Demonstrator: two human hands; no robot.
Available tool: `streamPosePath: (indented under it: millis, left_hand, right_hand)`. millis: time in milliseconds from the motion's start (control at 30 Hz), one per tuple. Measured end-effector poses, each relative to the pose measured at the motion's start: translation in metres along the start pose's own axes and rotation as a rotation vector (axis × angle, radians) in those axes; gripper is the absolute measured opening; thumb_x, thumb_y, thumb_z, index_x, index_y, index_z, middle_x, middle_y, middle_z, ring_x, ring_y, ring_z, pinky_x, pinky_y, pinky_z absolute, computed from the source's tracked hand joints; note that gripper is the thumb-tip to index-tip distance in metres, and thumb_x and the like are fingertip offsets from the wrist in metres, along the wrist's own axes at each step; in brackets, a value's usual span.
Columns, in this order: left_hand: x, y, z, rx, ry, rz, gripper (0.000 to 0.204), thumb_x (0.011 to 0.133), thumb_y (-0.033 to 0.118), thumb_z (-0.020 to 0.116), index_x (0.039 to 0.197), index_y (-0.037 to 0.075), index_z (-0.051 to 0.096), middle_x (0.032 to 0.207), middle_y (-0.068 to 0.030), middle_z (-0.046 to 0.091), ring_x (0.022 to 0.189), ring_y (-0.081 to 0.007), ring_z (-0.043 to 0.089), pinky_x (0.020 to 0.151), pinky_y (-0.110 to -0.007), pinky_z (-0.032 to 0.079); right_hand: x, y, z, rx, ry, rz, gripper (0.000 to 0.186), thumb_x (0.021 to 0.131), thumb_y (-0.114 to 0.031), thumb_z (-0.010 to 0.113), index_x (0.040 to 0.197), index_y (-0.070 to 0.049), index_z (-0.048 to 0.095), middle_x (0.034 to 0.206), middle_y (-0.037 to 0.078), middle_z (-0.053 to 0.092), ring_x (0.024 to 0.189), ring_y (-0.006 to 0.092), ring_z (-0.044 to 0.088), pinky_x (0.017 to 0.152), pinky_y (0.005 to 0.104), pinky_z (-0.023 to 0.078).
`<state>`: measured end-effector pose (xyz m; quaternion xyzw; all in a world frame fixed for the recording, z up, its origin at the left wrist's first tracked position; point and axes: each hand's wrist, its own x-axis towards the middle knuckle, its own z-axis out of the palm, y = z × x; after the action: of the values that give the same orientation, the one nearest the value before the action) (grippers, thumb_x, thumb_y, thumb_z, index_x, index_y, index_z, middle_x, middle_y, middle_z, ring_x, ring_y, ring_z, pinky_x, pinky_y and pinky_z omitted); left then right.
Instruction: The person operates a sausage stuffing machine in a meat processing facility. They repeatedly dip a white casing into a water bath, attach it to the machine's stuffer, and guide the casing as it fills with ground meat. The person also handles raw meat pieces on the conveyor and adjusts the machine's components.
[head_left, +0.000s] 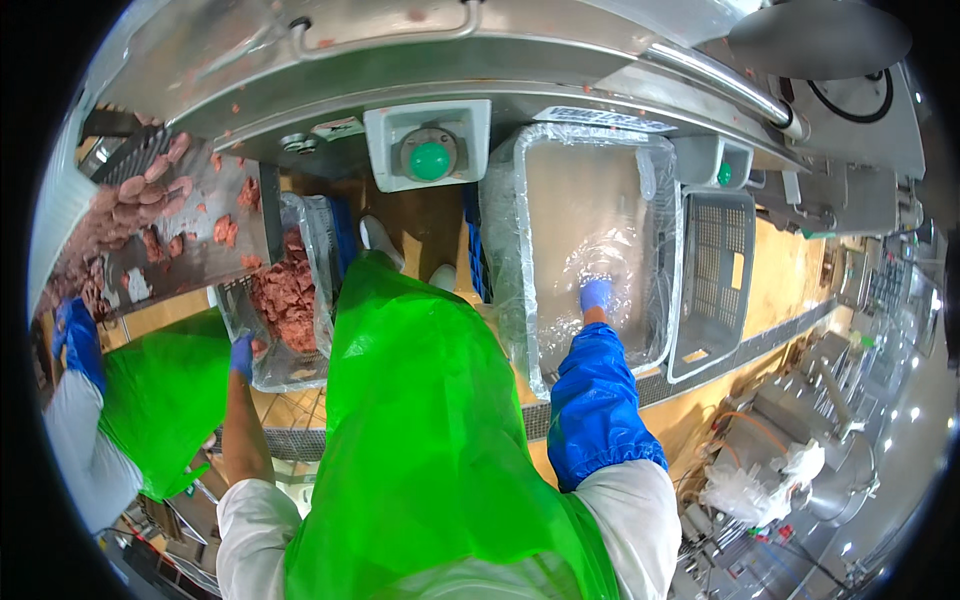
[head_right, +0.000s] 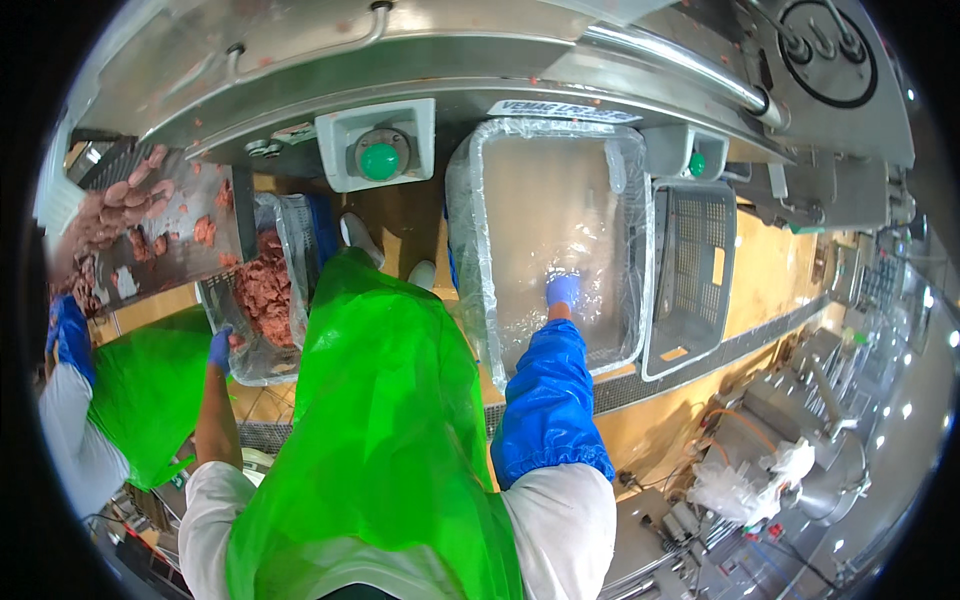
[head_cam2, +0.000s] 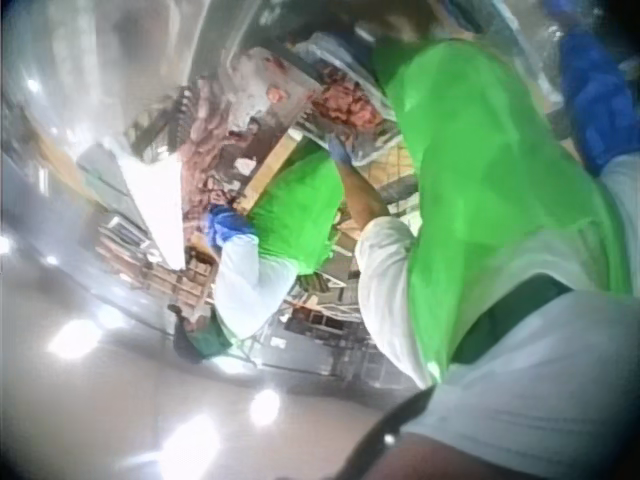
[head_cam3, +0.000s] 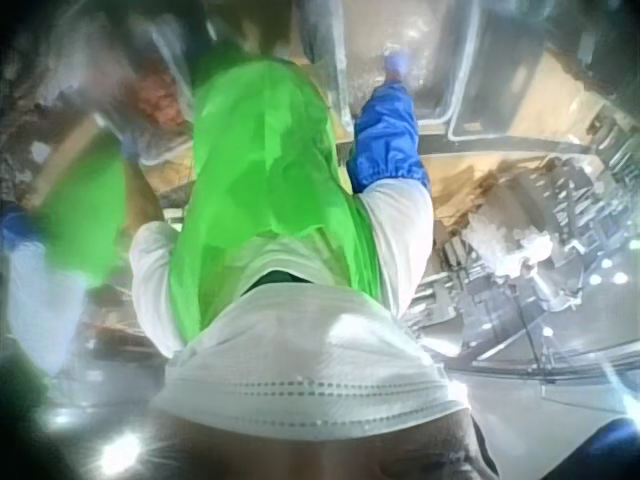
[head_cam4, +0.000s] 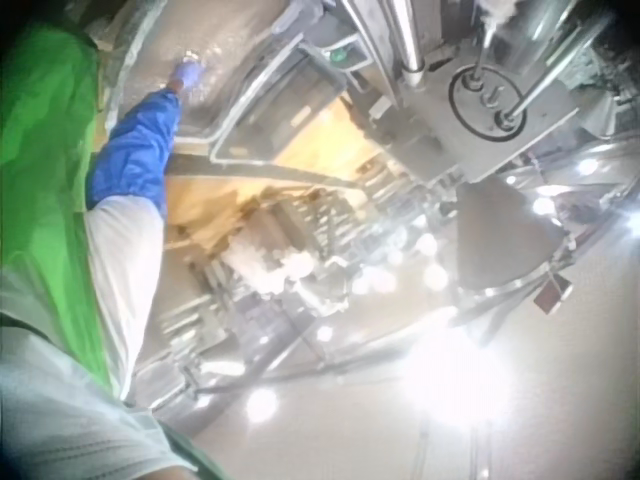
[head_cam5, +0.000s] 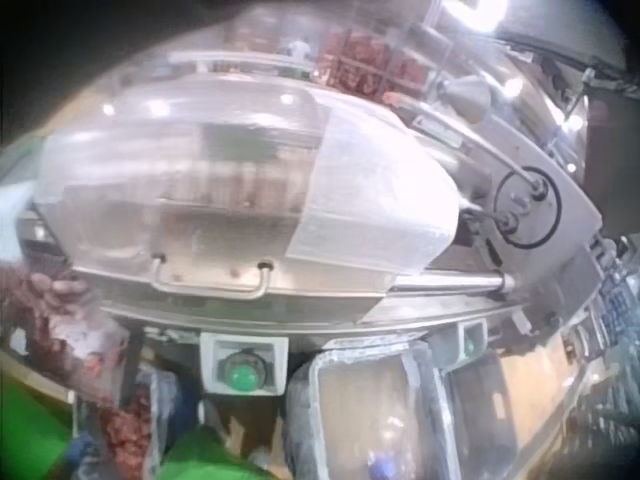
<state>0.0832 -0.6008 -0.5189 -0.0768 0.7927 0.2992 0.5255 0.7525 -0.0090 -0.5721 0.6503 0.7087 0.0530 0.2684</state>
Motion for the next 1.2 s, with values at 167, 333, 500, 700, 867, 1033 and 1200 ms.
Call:
streamPosePath:
  millis: [167, 333, 500, 700, 867, 1033, 1200]
  left_hand:
    - [-0.004, -0.033, 0.032, 0.045, 0.243, -0.114, 0.068, 0.087, 0.043, 0.056, 0.141, 0.005, 0.043, 0.147, -0.0196, 0.039, 0.136, -0.0339, 0.033, 0.106, -0.051, 0.029]
    - [-0.064, -0.079, 0.046, 0.043, 0.255, -0.353, 0.067, 0.085, 0.047, 0.057, 0.141, 0.014, 0.044, 0.145, -0.0188, 0.040, 0.128, -0.0362, 0.040, 0.101, -0.059, 0.030]
    - [-0.081, -0.054, 0.058, 0.172, 0.114, -0.313, 0.059, 0.086, 0.047, 0.057, 0.136, 0.017, 0.048, 0.129, -0.0118, 0.052, 0.109, -0.0298, 0.050, 0.091, -0.050, 0.038]
    - [-0.057, 0.064, 0.119, 0.143, -0.014, -0.104, 0.045, 0.088, 0.046, 0.057, 0.122, 0.016, 0.056, 0.113, -0.0022, 0.058, 0.100, -0.0214, 0.053, 0.084, -0.039, 0.042]
    - [-0.086, 0.221, 0.200, 0.248, -0.280, 0.345, 0.035, 0.092, 0.032, 0.055, 0.124, 0.018, 0.058, 0.111, -0.0008, 0.062, 0.094, -0.0129, 0.056, 0.086, -0.030, 0.043]
    - [-0.144, 0.336, 0.307, 0.225, -0.704, 0.647, 0.032, 0.096, 0.020, 0.053, 0.122, 0.005, 0.059, 0.116, -0.0065, 0.064, 0.102, -0.0158, 0.061, 0.088, -0.028, 0.046]
    - [-0.229, 0.386, 0.411, 0.619, -0.935, 0.814, 0.033, 0.094, 0.017, 0.056, 0.122, 0.000, 0.058, 0.112, -0.0101, 0.065, 0.104, -0.0181, 0.062, 0.094, -0.033, 0.048]
  right_hand:
    - [-0.007, -0.017, -0.026, 0.453, 0.108, 0.404, 0.034, 0.089, -0.017, 0.051, 0.117, -0.005, 0.066, 0.112, 0.014, 0.068, 0.111, 0.0342, 0.061, 0.098, 0.0446, 0.045]
    - [0.040, 0.051, 0.009, -0.053, -0.177, -0.316, 0.030, 0.089, -0.019, 0.050, 0.106, -0.004, 0.070, 0.108, 0.017, 0.068, 0.104, 0.0320, 0.064, 0.090, 0.0409, 0.050]
    - [0.058, 0.072, 0.039, 0.509, -0.195, -0.163, 0.026, 0.089, -0.020, 0.051, 0.105, -0.006, 0.068, 0.105, 0.017, 0.068, 0.098, 0.0351, 0.064, 0.086, 0.0433, 0.050]
    - [0.018, 0.085, 0.101, 0.756, -0.141, -0.321, 0.032, 0.082, -0.015, 0.059, 0.113, -0.005, 0.059, 0.099, 0.013, 0.063, 0.093, 0.0260, 0.060, 0.083, 0.0389, 0.049]
    - [-0.089, 0.033, -0.091, 1.905, -0.419, 0.195, 0.047, 0.075, -0.011, 0.064, 0.119, -0.005, 0.047, 0.091, 0.010, 0.058, 0.070, 0.0242, 0.062, 0.058, 0.0385, 0.055]
    - [-0.093, 0.034, -0.184, 2.234, -0.450, 0.072, 0.041, 0.078, -0.007, 0.062, 0.116, -0.005, 0.048, 0.076, 0.008, 0.055, 0.062, 0.0197, 0.060, 0.049, 0.0337, 0.052]
    - [-0.084, 0.024, -0.275, 2.648, -0.435, -0.149, 0.035, 0.079, -0.011, 0.062, 0.110, -0.002, 0.050, 0.077, 0.011, 0.058, 0.066, 0.0260, 0.062, 0.060, 0.0404, 0.055]
